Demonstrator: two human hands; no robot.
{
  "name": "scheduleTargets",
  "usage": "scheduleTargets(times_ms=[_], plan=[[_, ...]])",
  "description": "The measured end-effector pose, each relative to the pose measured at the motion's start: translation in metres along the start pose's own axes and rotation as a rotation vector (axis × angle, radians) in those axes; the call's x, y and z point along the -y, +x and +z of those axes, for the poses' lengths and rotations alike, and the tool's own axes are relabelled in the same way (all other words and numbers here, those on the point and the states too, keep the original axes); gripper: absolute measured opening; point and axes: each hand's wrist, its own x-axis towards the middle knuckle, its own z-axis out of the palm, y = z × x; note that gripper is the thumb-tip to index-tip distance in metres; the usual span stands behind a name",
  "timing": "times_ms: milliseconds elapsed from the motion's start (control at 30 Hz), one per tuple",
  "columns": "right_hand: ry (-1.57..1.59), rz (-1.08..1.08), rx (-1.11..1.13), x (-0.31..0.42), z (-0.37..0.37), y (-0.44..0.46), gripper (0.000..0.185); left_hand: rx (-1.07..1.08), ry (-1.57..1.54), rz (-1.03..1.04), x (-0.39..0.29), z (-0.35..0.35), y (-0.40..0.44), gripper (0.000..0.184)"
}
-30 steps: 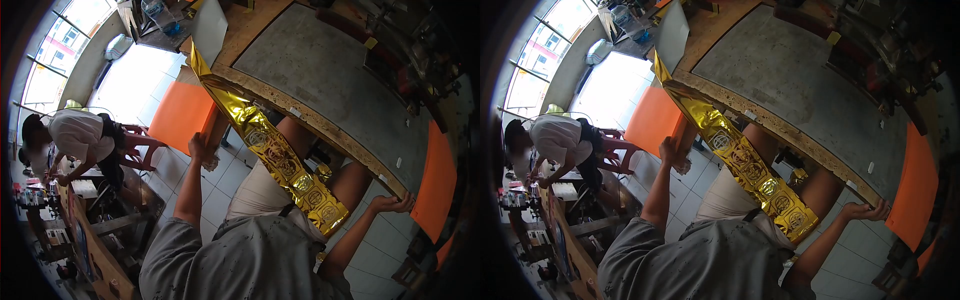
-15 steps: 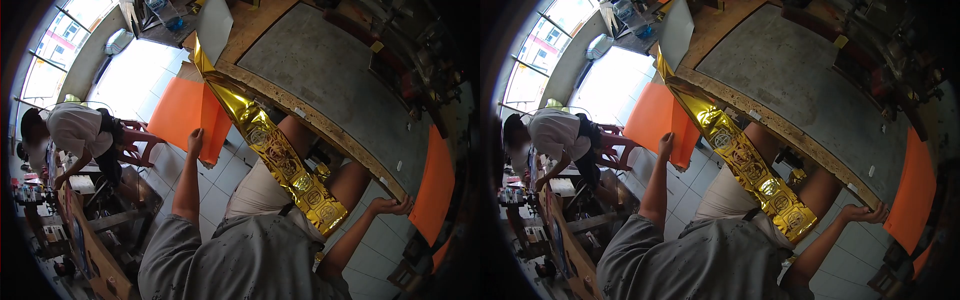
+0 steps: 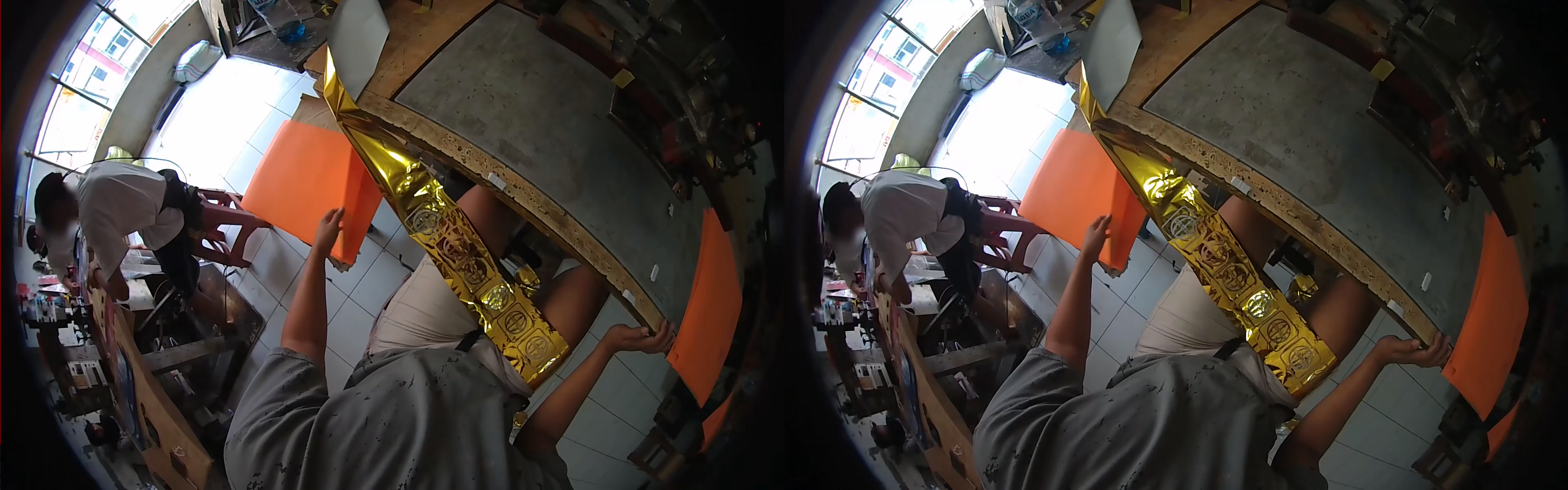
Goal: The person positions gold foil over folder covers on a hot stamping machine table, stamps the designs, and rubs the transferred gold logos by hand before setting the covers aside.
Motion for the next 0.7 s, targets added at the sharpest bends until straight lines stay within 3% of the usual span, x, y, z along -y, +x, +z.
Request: scheduleTargets(times_ms=[67, 100, 200, 267, 367, 700], plan=[[-0.001, -0.002, -0.002, 0.001, 0.000, 0.000, 0.050, 0.102, 0.131, 0.097, 0.009, 0.008, -0.004, 0.060], [0.000, -0.003, -0.003, 0.002, 0.000, 0.001, 0.050, 0.127, 0.200, 0.152, 0.015, 0.011, -0.004, 0.052], [-0.025, -0.018, -0.010, 0.005, 0.000, 0.003, 0.050, -0.071, 0.590, 0.361, 0.032, 0.021, -0.016, 0.038], [-0.007, -0.008, -0.011, 0.005, 0.000, 0.002, 0.049, -0.194, 0.793, 0.397, 0.038, 0.027, -0.026, 0.045], [-0.008, -0.004, -0.013, 0.006, 0.000, 0.002, 0.049, -0.267, 0.933, 0.427, 0.061, 0.036, -0.029, 0.060], [0.002, -0.011, -0.023, 0.004, 0.002, 0.002, 0.048, -0.227, 0.999, 0.313, 0.035, 0.040, -0.033, 0.063]])
